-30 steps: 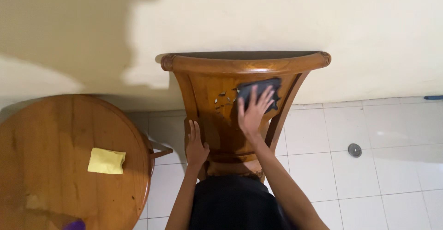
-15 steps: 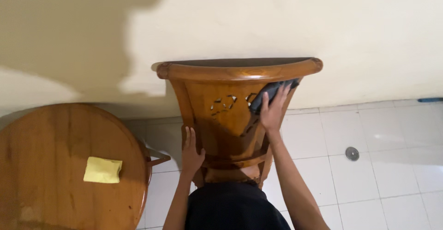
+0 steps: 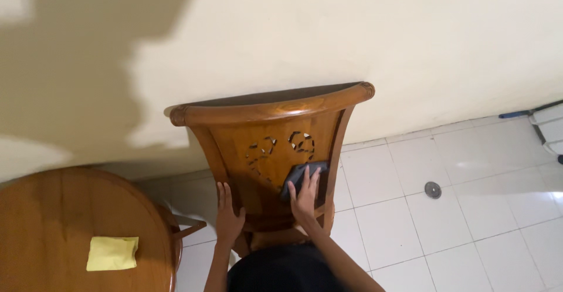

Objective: The person wipes the backrest of a wooden chair using a dark cloth. They then pick up a purple spray bottle and apply cleaner to the chair before continuing to wipe the surface with the cloth and a yellow sponge.

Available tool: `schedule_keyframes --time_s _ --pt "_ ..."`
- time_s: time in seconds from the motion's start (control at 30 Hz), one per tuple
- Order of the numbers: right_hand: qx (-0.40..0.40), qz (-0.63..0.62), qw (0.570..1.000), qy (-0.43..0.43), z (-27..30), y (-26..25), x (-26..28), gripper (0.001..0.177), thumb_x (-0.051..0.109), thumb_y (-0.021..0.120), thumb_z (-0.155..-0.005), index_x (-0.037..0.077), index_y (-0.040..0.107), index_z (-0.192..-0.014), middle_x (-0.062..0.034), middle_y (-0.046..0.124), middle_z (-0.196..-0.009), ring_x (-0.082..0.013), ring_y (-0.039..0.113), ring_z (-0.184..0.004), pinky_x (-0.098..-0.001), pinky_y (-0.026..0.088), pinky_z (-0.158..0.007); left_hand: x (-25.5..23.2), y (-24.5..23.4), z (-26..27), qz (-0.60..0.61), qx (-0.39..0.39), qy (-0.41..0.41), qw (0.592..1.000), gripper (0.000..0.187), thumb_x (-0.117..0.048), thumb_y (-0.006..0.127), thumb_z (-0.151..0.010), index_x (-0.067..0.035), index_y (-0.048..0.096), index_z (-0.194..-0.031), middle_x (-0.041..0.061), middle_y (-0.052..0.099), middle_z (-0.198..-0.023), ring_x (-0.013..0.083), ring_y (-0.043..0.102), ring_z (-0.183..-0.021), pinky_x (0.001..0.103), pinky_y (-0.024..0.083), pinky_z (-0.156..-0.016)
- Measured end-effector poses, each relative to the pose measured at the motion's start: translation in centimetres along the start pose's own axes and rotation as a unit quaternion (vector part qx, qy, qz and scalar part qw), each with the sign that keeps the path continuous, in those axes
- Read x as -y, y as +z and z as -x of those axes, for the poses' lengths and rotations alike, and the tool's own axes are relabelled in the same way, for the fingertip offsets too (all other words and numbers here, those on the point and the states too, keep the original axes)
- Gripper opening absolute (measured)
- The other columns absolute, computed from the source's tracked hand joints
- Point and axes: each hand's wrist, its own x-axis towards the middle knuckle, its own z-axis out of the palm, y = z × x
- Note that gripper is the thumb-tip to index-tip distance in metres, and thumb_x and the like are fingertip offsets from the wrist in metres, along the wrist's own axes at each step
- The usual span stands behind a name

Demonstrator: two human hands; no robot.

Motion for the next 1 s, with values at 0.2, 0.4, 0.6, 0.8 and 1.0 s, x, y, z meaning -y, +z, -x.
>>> schedule_keyframes --time_s 0.2,0.4,0.6,0.8,1.0 --pt "-0.028 0.097 0.993 -0.055 -5.7 -1.9 2.9 0.078 0.04 0.064 -0.1 0.007 0.029 -0.162 -0.025 0.01 -0.17 -0.0446 0.012 -0.159 -0.0599 0.014 -0.125 0.0 -0.2 0.0 0.02 -0.052 0.033 0.998 0.079 -0.014 0.068 -0.089 -0.009 0.029 -0.158 0.014 0.016 -0.17 0.0393 0.029 -0.151 0.047 0.034 -0.118" --pt "-0.039 0.159 0.973 -0.164 -10.3 -1.9 7.3 0.072 0.044 0.062 -0.101 0.021 0.031 -0.162 -0.017 0.007 -0.173 -0.0369 0.009 -0.159 -0.0597 0.01 -0.129 -4.8 -2.3 0.1 0.065 -0.102 0.06 0.991 0.053 -0.015 0.065 -0.092 -0.01 0.055 -0.144 0.012 0.043 -0.16 0.0358 0.042 -0.146 0.044 0.035 -0.119" --pt "0.119 0.268 0.859 -0.42 -7.9 4.3 12.3 0.07 0.029 0.059 -0.099 0.022 0.028 -0.162 -0.0057 0.013 -0.172 -0.0293 0.016 -0.158 -0.0578 0.016 -0.126 -10.1 -3.8 -0.3 0.16 -0.148 0.098 0.971 0.054 -0.022 0.06 -0.1 -0.004 0.047 -0.149 0.017 0.046 -0.156 0.0331 0.046 -0.144 0.042 0.038 -0.117" --pt "0.177 0.277 0.799 -0.504 -11.3 6.1 15.8 0.072 0.022 0.053 -0.101 0.015 0.024 -0.166 -0.0077 0.017 -0.175 -0.0231 0.022 -0.159 -0.0436 0.023 -0.128 -10.5 -4.8 -1.8 0.219 -0.191 0.096 0.952 0.057 -0.02 0.053 -0.105 0.001 0.036 -0.155 0.022 0.037 -0.162 0.0365 0.039 -0.149 0.045 0.03 -0.122" --pt "0.143 0.316 0.804 -0.483 -12.6 4.8 14.8 0.065 0.047 0.037 -0.11 0.021 0.023 -0.167 0.0003 0.015 -0.175 -0.0167 0.019 -0.16 -0.0435 0.015 -0.13 -10.8 -3.9 -2.9 0.159 -0.137 0.085 0.974 0.056 -0.021 0.049 -0.106 -0.002 0.035 -0.157 0.02 0.03 -0.168 0.0369 0.032 -0.154 0.046 0.027 -0.124"
